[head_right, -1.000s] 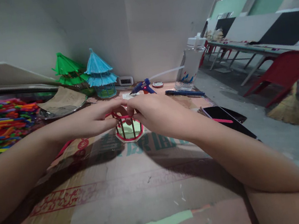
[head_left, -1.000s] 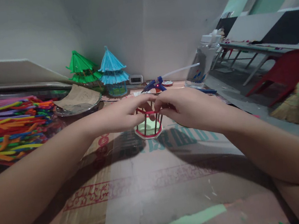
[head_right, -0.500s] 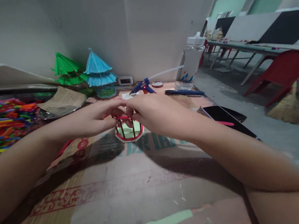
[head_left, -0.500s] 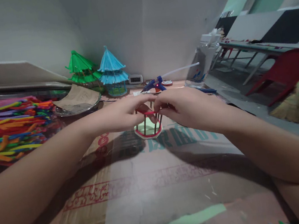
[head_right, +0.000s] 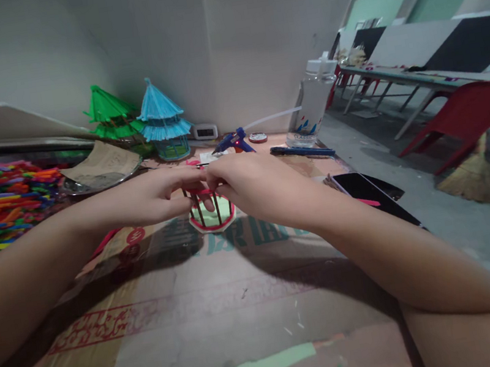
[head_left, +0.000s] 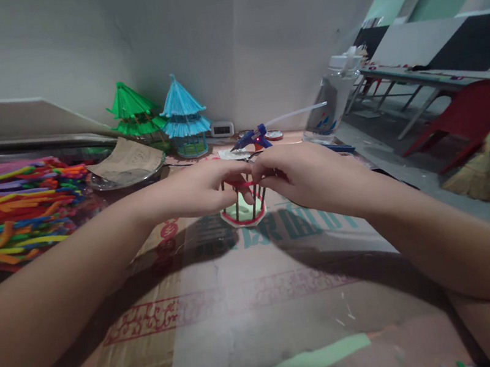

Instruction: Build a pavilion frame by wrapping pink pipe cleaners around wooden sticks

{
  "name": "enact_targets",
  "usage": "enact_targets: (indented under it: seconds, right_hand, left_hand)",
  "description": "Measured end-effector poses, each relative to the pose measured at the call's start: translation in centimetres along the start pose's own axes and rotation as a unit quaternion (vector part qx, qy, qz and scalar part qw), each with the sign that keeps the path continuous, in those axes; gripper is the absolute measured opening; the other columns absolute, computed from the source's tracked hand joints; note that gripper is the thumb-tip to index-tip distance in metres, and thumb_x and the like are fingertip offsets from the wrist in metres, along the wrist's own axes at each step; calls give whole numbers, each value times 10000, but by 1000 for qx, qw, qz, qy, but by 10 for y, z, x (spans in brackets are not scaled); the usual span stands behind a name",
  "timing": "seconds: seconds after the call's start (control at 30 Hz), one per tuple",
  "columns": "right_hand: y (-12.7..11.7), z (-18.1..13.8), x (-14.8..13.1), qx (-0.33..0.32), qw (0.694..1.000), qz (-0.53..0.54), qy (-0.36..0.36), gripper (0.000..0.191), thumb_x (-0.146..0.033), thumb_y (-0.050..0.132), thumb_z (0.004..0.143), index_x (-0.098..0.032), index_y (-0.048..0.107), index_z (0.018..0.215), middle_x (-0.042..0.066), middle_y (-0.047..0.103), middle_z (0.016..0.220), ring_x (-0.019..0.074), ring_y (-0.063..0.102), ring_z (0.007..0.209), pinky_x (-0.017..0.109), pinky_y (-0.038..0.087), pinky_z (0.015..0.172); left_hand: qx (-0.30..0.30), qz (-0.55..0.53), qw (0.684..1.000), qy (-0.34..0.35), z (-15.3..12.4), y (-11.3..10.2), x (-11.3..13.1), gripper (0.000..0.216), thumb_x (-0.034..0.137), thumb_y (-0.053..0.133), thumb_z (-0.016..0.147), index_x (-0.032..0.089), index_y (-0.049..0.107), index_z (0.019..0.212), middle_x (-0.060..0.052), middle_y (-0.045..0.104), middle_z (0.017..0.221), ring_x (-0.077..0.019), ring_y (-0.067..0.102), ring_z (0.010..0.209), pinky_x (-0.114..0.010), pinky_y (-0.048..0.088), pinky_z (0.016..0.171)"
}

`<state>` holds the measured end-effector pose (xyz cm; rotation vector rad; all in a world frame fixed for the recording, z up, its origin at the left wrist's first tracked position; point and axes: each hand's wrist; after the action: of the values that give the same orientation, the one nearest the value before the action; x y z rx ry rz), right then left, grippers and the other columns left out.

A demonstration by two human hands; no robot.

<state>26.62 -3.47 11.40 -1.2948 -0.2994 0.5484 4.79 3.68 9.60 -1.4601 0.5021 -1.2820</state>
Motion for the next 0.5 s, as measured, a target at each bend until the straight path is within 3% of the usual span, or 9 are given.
enact_targets:
  seconds: [0.37,0.5]
  right_hand:
    - [0,1,2,-9,1000,2,-8,195,-129,571,996,-189,753,966,57,783,1001,207,644,906,320,375,796]
    - [1,1,1,-5,1000,5,-11,209,-131,562,992,-193,755,942,55,778,976,200,643,877,319,375,793]
  left_hand:
    - [-10,27,1000,-7,1,0,2,413,206,525,852,209,722,1215,-39,753,1103,-200,677,955,-263,492,820]
    - [-15,30,999,-15,0,2,-1,418,253,547,893,219,700,1281,-44,746,1169,-197,678,1001,-258,501,861]
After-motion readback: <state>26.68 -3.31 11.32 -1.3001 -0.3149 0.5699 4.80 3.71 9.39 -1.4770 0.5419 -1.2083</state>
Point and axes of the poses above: each hand's wrist, its own z-axis towards the middle knuckle, its own y-axis out of the palm, x = y × z
